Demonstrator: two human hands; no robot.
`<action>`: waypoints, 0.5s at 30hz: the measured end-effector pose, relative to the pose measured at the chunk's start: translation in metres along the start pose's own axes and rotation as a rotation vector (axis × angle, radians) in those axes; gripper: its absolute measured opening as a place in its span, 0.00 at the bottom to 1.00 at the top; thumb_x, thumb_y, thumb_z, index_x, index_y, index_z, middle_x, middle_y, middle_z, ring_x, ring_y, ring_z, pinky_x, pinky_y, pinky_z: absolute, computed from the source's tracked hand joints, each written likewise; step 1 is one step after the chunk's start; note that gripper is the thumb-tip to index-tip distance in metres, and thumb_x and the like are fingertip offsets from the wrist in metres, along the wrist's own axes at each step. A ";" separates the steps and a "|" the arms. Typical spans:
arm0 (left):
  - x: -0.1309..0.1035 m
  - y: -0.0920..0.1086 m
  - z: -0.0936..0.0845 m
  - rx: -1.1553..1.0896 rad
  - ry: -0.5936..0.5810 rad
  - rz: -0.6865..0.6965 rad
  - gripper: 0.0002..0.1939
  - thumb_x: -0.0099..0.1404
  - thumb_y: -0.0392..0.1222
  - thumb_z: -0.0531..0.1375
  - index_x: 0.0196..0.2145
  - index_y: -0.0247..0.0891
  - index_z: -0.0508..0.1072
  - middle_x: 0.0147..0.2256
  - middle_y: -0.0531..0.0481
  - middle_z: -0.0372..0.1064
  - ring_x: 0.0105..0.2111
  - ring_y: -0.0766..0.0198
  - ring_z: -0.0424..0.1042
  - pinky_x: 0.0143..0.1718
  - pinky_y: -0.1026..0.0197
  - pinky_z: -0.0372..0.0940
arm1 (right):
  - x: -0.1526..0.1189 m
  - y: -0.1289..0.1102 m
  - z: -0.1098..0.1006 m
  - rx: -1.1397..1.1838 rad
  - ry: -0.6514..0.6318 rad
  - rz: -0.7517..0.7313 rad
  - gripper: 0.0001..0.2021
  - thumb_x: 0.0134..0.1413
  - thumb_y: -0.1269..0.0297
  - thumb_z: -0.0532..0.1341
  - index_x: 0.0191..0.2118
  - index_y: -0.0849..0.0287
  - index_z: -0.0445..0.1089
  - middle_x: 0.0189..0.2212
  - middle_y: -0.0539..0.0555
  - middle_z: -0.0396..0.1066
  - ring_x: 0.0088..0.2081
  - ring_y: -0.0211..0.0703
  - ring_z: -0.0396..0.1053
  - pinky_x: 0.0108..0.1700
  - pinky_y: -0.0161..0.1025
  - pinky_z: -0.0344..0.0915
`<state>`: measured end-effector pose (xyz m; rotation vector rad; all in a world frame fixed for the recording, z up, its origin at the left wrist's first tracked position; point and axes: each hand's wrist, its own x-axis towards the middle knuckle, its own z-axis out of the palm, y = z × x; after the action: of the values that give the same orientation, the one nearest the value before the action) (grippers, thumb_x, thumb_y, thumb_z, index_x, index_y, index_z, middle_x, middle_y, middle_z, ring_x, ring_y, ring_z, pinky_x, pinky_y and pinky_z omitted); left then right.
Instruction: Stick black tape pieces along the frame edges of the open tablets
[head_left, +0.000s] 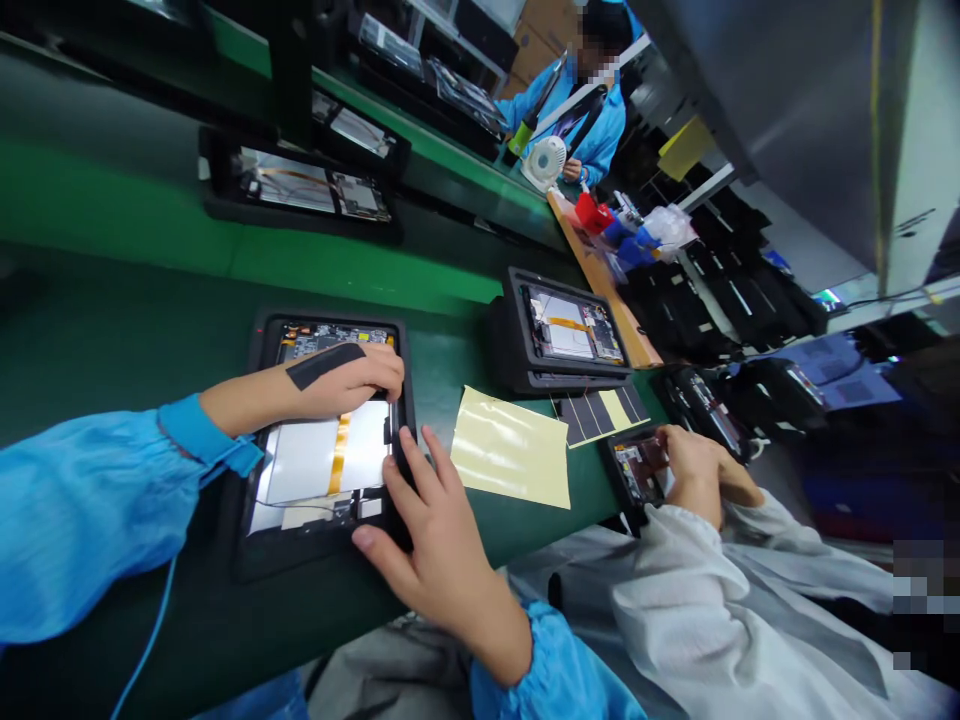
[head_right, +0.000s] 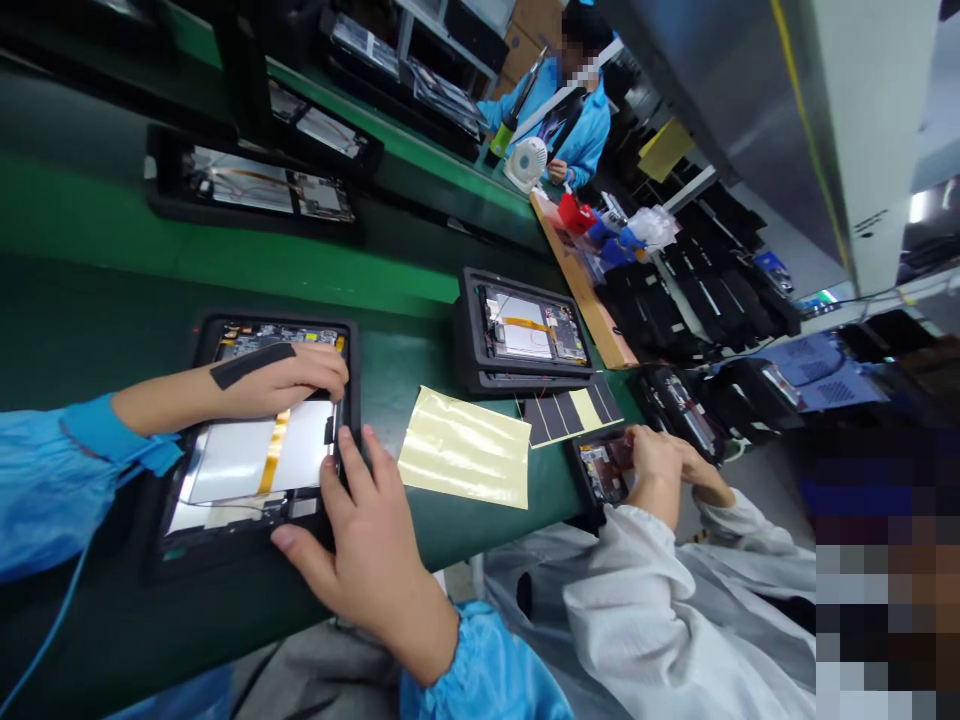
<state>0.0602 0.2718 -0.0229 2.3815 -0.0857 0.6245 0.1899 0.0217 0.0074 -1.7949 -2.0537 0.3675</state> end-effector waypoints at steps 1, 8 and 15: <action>-0.001 -0.001 0.000 0.003 -0.001 -0.007 0.17 0.68 0.28 0.49 0.32 0.39 0.77 0.33 0.47 0.76 0.37 0.58 0.72 0.45 0.59 0.66 | 0.001 0.001 0.002 0.012 0.024 0.003 0.30 0.74 0.48 0.61 0.69 0.65 0.69 0.76 0.67 0.56 0.79 0.65 0.46 0.75 0.64 0.60; -0.002 -0.002 0.003 0.057 -0.004 -0.089 0.19 0.71 0.31 0.49 0.33 0.39 0.79 0.36 0.46 0.77 0.40 0.58 0.75 0.50 0.59 0.68 | 0.029 0.010 0.010 -0.027 0.008 0.053 0.35 0.71 0.50 0.64 0.72 0.71 0.64 0.77 0.75 0.51 0.78 0.79 0.42 0.71 0.78 0.57; -0.072 0.045 0.017 0.394 0.387 -0.560 0.23 0.80 0.48 0.48 0.59 0.41 0.77 0.56 0.40 0.77 0.64 0.47 0.70 0.72 0.36 0.56 | 0.007 0.028 0.006 0.190 0.104 0.129 0.27 0.72 0.53 0.63 0.69 0.60 0.71 0.75 0.69 0.58 0.77 0.67 0.53 0.74 0.68 0.60</action>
<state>-0.0066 0.2189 -0.0402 2.4262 0.9129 0.8602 0.2110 0.0328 -0.0095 -1.7955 -1.7744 0.4790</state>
